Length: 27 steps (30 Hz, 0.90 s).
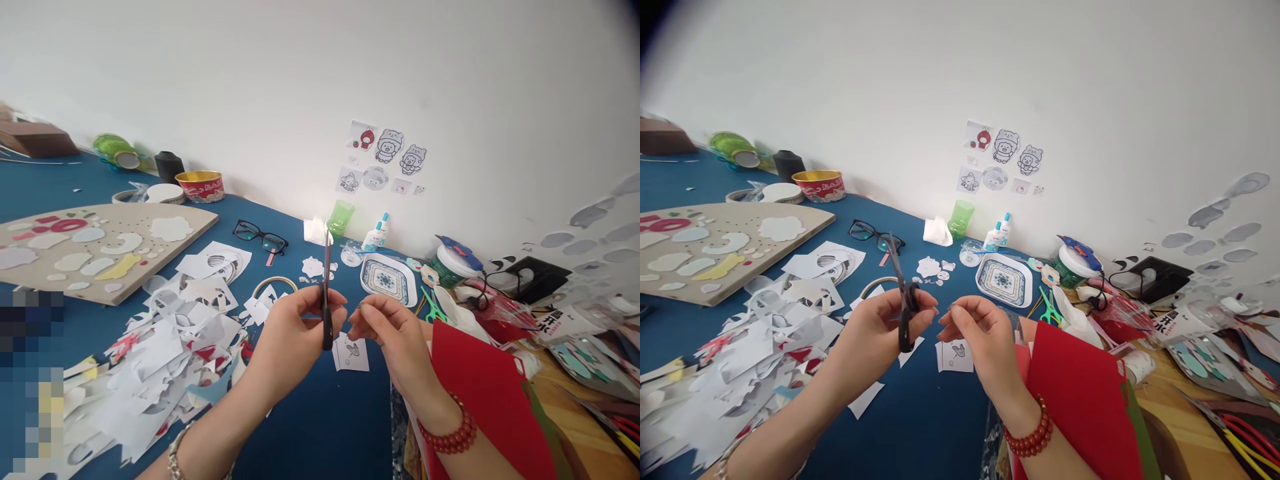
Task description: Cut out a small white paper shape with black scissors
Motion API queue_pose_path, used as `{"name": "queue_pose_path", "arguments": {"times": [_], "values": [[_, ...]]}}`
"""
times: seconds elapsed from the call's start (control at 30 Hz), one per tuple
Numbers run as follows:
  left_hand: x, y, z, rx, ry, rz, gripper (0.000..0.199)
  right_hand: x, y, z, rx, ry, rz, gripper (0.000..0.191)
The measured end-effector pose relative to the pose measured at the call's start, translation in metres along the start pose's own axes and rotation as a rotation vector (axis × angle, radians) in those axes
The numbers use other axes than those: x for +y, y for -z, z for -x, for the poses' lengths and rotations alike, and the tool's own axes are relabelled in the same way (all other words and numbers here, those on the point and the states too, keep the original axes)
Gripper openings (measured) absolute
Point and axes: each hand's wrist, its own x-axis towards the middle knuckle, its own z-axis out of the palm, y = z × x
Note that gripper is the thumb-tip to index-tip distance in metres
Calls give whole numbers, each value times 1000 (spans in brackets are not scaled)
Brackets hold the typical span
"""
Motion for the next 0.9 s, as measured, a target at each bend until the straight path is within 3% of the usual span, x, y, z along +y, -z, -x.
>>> {"name": "queue_pose_path", "arguments": {"times": [0.23, 0.37, 0.7, 0.9], "values": [[-6, -1, -1, -97, -93, -155, 11, -1, -2, 2, -130, -21, 73, 16], [-9, 0, -2, -123, -67, -175, 9, -2, -2, 1, -156, -11, 93, 18], [-10, -6, -4, -135, 116, 221, 16, 3, 1, -1, -162, 40, 48, 15], [-14, -10, -3, -108, 101, 337, 20, 4, -2, 0, -93, 98, 91, 13]]}}
